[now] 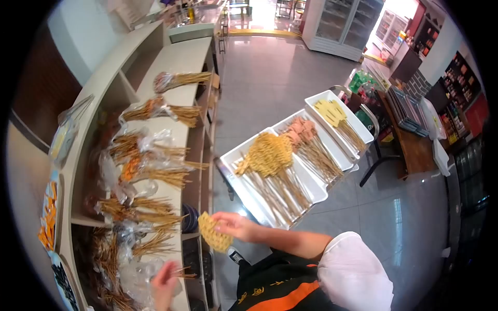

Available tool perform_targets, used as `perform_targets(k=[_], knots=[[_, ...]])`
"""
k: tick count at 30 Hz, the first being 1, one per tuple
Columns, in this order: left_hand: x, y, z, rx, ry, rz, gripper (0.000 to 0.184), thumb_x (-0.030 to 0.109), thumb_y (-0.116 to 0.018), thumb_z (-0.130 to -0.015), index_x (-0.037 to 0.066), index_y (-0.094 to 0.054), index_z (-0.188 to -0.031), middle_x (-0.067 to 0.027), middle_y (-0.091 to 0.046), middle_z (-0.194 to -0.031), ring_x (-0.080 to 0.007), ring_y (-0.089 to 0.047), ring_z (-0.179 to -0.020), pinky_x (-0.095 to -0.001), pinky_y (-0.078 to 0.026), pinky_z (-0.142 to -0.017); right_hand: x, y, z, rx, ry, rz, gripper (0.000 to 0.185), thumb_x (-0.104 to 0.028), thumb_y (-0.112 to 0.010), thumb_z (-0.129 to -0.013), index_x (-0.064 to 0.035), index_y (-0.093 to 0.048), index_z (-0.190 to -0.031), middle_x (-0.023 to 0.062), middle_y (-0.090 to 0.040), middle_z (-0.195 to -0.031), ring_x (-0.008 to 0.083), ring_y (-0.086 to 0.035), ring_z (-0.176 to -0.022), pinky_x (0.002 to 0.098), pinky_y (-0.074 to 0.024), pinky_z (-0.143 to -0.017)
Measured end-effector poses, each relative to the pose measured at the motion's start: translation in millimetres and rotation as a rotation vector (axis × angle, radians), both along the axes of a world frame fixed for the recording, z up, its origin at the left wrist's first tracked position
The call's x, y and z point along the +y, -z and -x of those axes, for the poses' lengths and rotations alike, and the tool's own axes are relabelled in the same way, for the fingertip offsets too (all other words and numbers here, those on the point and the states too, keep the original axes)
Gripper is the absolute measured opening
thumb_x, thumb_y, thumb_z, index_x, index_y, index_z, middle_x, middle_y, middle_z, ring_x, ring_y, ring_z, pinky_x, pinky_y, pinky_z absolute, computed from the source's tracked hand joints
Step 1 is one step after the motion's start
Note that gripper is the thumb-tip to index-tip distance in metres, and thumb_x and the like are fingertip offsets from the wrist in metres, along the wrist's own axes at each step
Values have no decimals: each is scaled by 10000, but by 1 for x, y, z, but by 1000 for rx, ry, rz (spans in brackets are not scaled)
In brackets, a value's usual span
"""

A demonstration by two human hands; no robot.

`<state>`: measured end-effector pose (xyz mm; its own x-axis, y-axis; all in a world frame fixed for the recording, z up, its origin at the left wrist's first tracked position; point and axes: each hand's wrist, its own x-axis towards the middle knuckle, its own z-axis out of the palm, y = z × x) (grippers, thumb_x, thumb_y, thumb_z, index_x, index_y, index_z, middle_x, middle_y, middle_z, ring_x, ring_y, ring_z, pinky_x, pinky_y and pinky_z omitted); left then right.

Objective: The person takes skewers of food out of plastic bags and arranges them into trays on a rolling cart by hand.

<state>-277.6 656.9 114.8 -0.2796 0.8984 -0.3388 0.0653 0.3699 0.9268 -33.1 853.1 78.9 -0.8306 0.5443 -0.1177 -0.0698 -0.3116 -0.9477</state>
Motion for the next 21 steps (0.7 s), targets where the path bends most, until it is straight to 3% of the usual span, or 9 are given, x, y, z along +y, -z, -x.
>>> perform_targets(k=[1,3,4,5,9,11,15,18,21], knots=[[46,-11,-57,-343,38,-27,508,51,-534,-763,-26,-350,-1229,-170,-485,-1141,-243,-532,-978,-338,-435,-824,3,-3,-12,8,11,3,258,-173,-451,-867,-57,-439,-1097,10,-548,-940,67,-493,-890,225,-389,-783],[94,34,-119,-802,3,-61,402,111,-483,-827,-6,-377,-1196,-142,-469,-1155,-241,-530,-972,-345,-443,-814,6,-13,-37,85,123,-169,250,-162,-470,-854,-34,-469,-1069,44,-556,-866,109,-520,-843,255,-406,-740],[114,47,-147,-886,-118,-60,361,107,-482,-832,1,-402,-1168,-125,-493,-1120,-226,-537,-955,-333,-446,-804,12,-3,-51,-54,242,-556,244,-132,-509,-818,-6,-501,-1027,95,-543,-835,193,-530,-788,297,-412,-700],[130,59,-166,-970,-243,-56,322,103,-482,-837,7,-426,-1140,-108,-516,-1085,-210,-544,-937,-321,-449,-795,21,6,-67,-58,253,-548,244,-132,-509,-818,-6,-501,-1027,95,-543,-835,193,-530,-788,297,-412,-700],[167,82,-189,-815,-255,1,303,85,-512,-820,14,-453,-1108,-73,-553,-1018,-172,-553,-907,-287,-451,-768,80,61,-126,-481,858,-958,210,-75,-566,-725,-6,-524,-920,135,-516,-884,294,-510,-782,349,-415,-661],[182,74,-197,-758,-248,-25,292,62,-536,-802,20,-473,-1083,-54,-571,-984,-141,-557,-879,-257,-450,-740,108,88,-138,-726,1027,-967,147,-69,-573,-709,-27,-514,-837,144,-503,-818,307,-511,-760,363,-415,-638],[201,78,-199,-707,-163,49,290,59,-543,-796,20,-480,-1076,-52,-568,-992,-133,-558,-867,-249,-446,-736,121,116,-136,-868,983,-977,118,-68,-575,-703,-43,-497,-788,128,-491,-788,309,-514,-693,373,-418,-601],[213,87,-194,-673,-69,72,291,84,-536,-797,25,-482,-1077,-69,-554,-1032,-166,-541,-932,-303,-435,-798,124,110,-134,-932,1005,-916,111,-82,-576,-720,-50,-486,-775,115,-503,-770,299,-522,-627,371,-420,-543],[224,85,-189,-744,-41,96,281,48,-548,-788,13,-491,-1062,-66,-580,-980,-134,-558,-885,-241,-430,-766,117,89,-144,-733,1050,-780,99,-86,-567,-744,-57,-485,-792,111,-513,-731,287,-527,-574,354,-422,-501]])
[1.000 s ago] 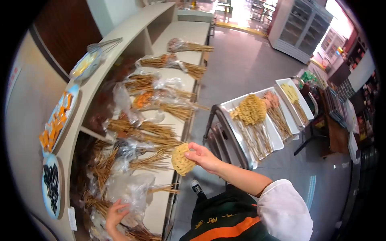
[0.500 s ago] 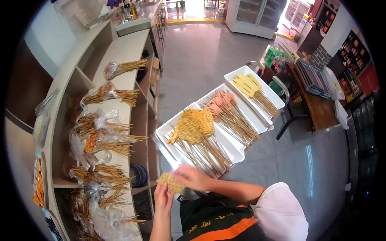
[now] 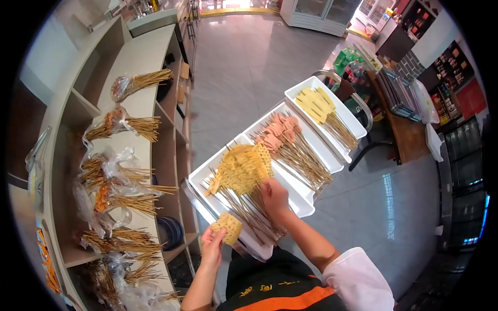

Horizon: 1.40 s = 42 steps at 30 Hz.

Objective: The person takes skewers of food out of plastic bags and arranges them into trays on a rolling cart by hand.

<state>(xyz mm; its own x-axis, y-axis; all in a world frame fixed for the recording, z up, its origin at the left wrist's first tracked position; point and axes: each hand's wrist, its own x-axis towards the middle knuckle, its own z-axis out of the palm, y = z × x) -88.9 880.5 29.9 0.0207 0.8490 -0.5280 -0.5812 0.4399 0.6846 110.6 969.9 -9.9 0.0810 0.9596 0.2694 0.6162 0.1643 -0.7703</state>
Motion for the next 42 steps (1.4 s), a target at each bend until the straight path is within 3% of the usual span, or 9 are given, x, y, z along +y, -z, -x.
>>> perform_targets(k=[2,3,13,16,19,31,34,37,42], knots=[[5,2,6,23,36,-31,276,44,-547,-786,11,-495,-1054,-73,-583,-980,-136,-555,-897,-242,-423,-778,-5,-4,-2,80,147,80,94,-75,-563,-757,-57,-481,-801,125,-516,-704,282,-539,-591,330,-432,-514],[6,5,9,37,38,-21,278,45,-545,-785,7,-490,-1055,-75,-581,-987,-142,-554,-899,-249,-419,-789,-5,-1,-3,63,143,86,92,-47,-562,-755,-59,-502,-823,96,-511,-664,219,-511,-560,288,-419,-517],[7,12,25,-7,72,38,252,70,-545,-790,9,-493,-1029,-62,-578,-954,-148,-555,-880,-264,-431,-779,-3,27,-3,-289,27,-27,109,-52,-576,-744,-31,-487,-804,96,-471,-686,211,-478,-574,302,-388,-515],[3,16,29,-26,32,15,243,64,-560,-780,10,-503,-1010,-60,-578,-943,-140,-555,-858,-260,-432,-773,1,20,-7,-87,33,-32,91,-69,-547,-783,-21,-469,-779,52,-436,-648,155,-431,-548,263,-362,-504],[-1,19,33,-39,-4,20,237,62,-573,-770,17,-515,-995,-55,-579,-932,-127,-553,-852,-254,-430,-771,-3,2,-7,230,125,217,79,-89,-471,-841,-20,-464,-803,28,-409,-608,104,-410,-548,239,-342,-490],[-5,22,41,-49,-59,1,206,56,-588,-757,40,-529,-953,-27,-579,-914,-98,-541,-840,-228,-415,-759,2,36,5,-139,106,87,136,-86,-555,-751,-10,-473,-829,79,-410,-658,163,-434,-572,282,-354,-517],[-9,31,44,-33,-59,-20,217,65,-583,-757,43,-527,-965,-32,-581,-920,-115,-550,-846,-252,-430,-759,3,19,-7,-136,66,-9,97,-72,-531,-785,-14,-460,-819,75,-450,-681,182,-430,-554,277,-347,-504],[-9,28,43,-52,-74,-18,218,65,-589,-752,47,-530,-961,-29,-582,-916,-114,-549,-847,-251,-425,-765,1,-9,-10,470,100,253,51,-98,-470,-852,-56,-472,-824,-36,-417,-676,10,-340,-559,170,-281,-480],[-6,27,42,-90,-81,12,208,56,-601,-746,52,-535,-944,-19,-581,-907,-95,-538,-850,-231,-399,-781,-2,0,-14,227,144,72,75,-106,-483,-844,-38,-466,-819,-3,-452,-682,51,-403,-589,190,-328,-511]])
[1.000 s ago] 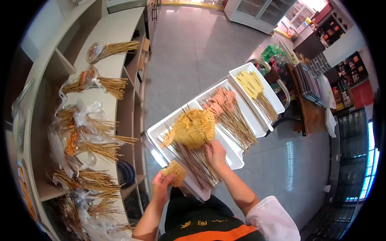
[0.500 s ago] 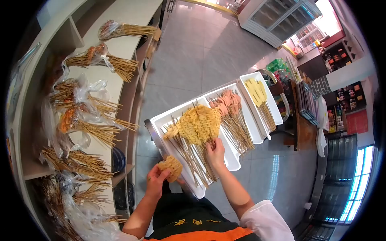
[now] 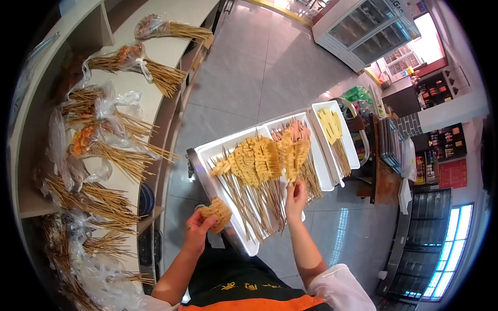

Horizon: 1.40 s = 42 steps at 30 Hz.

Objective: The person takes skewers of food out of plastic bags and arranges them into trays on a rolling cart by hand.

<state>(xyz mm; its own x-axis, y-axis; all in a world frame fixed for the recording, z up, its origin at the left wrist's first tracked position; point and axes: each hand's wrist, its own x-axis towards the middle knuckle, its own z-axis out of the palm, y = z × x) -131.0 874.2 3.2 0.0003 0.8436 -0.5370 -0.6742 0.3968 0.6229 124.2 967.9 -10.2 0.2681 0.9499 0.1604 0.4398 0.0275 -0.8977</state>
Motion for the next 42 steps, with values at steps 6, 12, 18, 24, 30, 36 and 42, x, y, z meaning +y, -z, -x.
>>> perform_targets(k=[6,12,18,24,30,36,42], knots=[[2,-2,-2,2,6,-8,202,52,-586,-753,46,-533,-949,-25,-578,-916,-100,-537,-853,-232,-397,-782,0,30,12,-350,-38,-11,86,-38,-503,-785,-1,-517,-861,125,-477,-739,230,-468,-593,295,-384,-536],[3,1,-2,5,6,-14,201,43,-577,-756,40,-528,-951,-29,-577,-913,-101,-536,-847,-230,-400,-776,5,39,12,-435,-12,7,82,-64,-533,-768,2,-487,-785,124,-448,-702,267,-461,-632,329,-380,-585],[3,-3,-2,13,-11,7,196,49,-581,-756,38,-529,-945,-30,-575,-911,-100,-535,-837,-230,-403,-765,7,36,0,-253,-8,52,84,-56,-526,-766,-7,-461,-745,97,-425,-678,222,-456,-631,307,-370,-573],[5,1,-2,19,16,-20,184,58,-584,-757,44,-533,-934,-23,-578,-885,-94,-537,-809,-227,-414,-739,0,-6,-7,207,5,206,80,-105,-489,-836,-31,-459,-827,-34,-423,-656,64,-384,-563,199,-331,-514],[10,-6,-7,20,7,-29,179,64,-579,-763,39,-530,-933,-25,-577,-885,-93,-535,-819,-227,-414,-737,-3,22,16,-165,-32,208,184,-133,-615,-744,-9,-505,-823,51,-524,-645,107,-450,-568,248,-388,-538],[37,-10,-11,-4,-58,-53,237,90,-550,-791,24,-503,-1013,-40,-553,-964,-108,-519,-887,-234,-401,-782,2,32,31,-27,22,160,181,-85,-658,-698,-13,-522,-794,7,-545,-689,60,-456,-621,215,-388,-554],[79,-9,-18,-1,-133,-118,287,162,-510,-825,25,-475,-1075,-45,-544,-978,-128,-514,-930,-247,-399,-806,3,-17,13,204,14,264,168,-44,-635,-691,-2,-556,-832,2,-561,-723,56,-487,-636,193,-400,-594]])
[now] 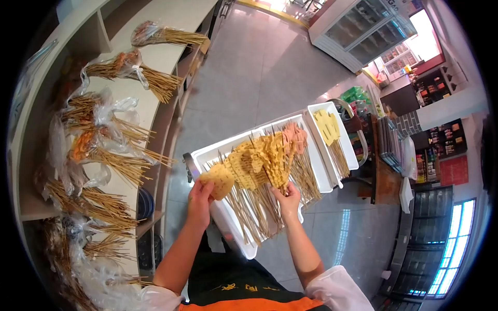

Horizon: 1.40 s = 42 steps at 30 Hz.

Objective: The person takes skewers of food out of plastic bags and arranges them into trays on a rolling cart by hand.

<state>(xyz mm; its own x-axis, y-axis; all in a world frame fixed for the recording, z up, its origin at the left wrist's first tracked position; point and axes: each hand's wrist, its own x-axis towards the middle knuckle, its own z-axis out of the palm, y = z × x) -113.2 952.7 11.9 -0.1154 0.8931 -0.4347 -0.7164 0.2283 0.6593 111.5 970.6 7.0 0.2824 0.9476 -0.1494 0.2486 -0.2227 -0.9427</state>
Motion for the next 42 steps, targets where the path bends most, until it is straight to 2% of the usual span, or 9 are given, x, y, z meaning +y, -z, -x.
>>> perform_targets(k=[2,4,6,9,14,21,23,26,42], knots=[[13,-2,-3,-45,44,23,306,171,-503,-829,41,-457,-1103,-38,-537,-995,-126,-518,-914,-254,-411,-790,-4,-11,-7,-39,-41,-28,178,-25,-633,-683,-3,-556,-842,3,-568,-738,61,-497,-640,193,-403,-600],[25,2,-11,-50,43,21,305,160,-470,-844,53,-433,-1127,-39,-536,-1019,-132,-529,-916,-262,-424,-774,-11,-32,-6,67,-94,-25,193,0,-630,-670,1,-555,-847,9,-573,-749,60,-501,-642,193,-406,-606],[32,-1,-17,-51,46,25,305,149,-438,-858,66,-410,-1151,-41,-535,-1043,-138,-541,-919,-270,-438,-758,-21,-35,-18,77,-142,38,228,21,-668,-650,-8,-563,-850,12,-580,-784,87,-556,-712,212,-445,-656],[39,-11,-22,-79,48,-73,278,150,-424,-861,74,-411,-1129,-26,-540,-1012,-114,-549,-872,-250,-448,-716,-33,-50,-24,-92,-199,1,141,10,-634,-638,0,-553,-753,-27,-504,-657,20,-446,-593,164,-362,-519],[44,-22,-23,-75,21,-88,199,161,-405,-869,87,-435,-1052,-8,-544,-933,-93,-549,-792,-230,-447,-664,-47,-49,-40,-153,-153,6,135,-22,-646,-623,-9,-540,-708,-44,-460,-589,19,-395,-534,172,-317,-467],[46,-28,-30,-103,29,-121,220,133,-434,-850,74,-431,-1062,-29,-545,-980,-112,-552,-853,-240,-455,-704,-52,-47,-48,-198,-86,23,147,-54,-654,-610,0,-528,-663,-29,-431,-536,27,-362,-500,191,-303,-446],[46,-36,-34,-71,40,-168,349,88,-521,-787,43,-418,-1117,-36,-531,-1006,-118,-516,-908,-233,-407,-779,-52,-47,-50,-231,-87,26,152,-60,-657,-607,0,-528,-663,-21,-423,-526,30,-357,-497,196,-302,-445],[47,-31,-39,-2,28,-193,409,32,-539,-750,17,-400,-1134,-72,-520,-1051,-160,-505,-969,-260,-395,-837,-50,-49,-50,-270,-91,32,161,-67,-661,-605,1,-528,-664,-11,-408,-511,40,-349,-490,205,-305,-445],[46,-36,-47,-28,40,-138,353,-11,-522,-775,3,-405,-1108,-85,-560,-1011,-142,-549,-899,-262,-441,-778,-46,-75,-38,-425,-128,46,172,-54,-673,-591,2,-537,-681,41,-445,-513,79,-396,-477,228,-359,-464]])
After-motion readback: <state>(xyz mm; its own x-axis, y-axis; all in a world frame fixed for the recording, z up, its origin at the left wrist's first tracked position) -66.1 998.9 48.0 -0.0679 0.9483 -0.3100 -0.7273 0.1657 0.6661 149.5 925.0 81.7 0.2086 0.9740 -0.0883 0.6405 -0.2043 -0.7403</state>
